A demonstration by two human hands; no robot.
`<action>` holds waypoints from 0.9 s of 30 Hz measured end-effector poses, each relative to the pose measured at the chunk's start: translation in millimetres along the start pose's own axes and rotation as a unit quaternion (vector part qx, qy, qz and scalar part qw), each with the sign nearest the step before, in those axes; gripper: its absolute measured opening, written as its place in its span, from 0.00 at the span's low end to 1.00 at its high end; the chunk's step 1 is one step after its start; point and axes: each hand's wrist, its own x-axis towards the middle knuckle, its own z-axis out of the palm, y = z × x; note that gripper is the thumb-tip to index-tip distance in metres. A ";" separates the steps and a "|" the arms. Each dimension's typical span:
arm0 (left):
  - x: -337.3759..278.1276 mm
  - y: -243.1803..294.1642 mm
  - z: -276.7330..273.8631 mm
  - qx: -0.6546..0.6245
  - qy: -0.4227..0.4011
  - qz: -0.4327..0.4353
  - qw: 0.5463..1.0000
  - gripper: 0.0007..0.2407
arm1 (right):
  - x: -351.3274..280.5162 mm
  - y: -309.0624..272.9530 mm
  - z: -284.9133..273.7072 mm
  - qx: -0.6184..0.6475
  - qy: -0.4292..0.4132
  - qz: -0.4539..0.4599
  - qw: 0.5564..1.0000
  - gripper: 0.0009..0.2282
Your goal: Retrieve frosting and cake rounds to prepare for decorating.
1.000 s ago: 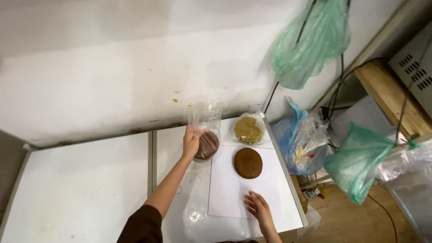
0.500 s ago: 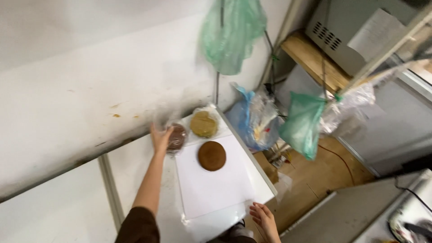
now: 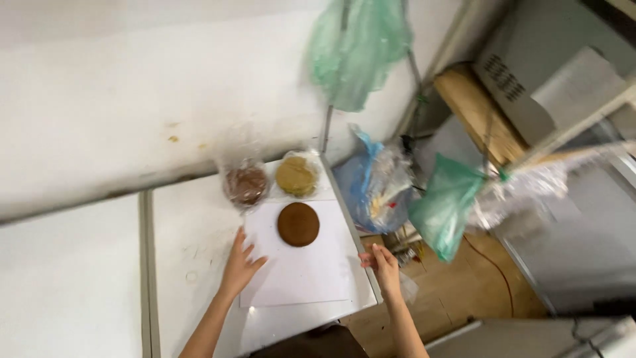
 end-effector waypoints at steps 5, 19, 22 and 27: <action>59.4 -1.8 57.6 0.251 0.024 0.116 0.961 0.26 | 12.8 -45.1 48.5 -0.094 -0.095 -0.017 0.991 0.16; 252.5 79.1 165.3 0.509 0.093 0.040 0.855 0.18 | 39.6 182.3 -196.3 -0.030 0.005 0.182 0.983 0.16; 264.1 94.7 152.7 0.508 0.047 -0.003 0.860 0.17 | 57.6 200.9 -252.8 -0.105 0.031 0.246 0.963 0.16; 252.3 103.2 108.3 0.318 0.089 0.370 0.868 0.10 | 110.8 202.5 -263.7 -0.244 -0.088 -0.108 0.960 0.18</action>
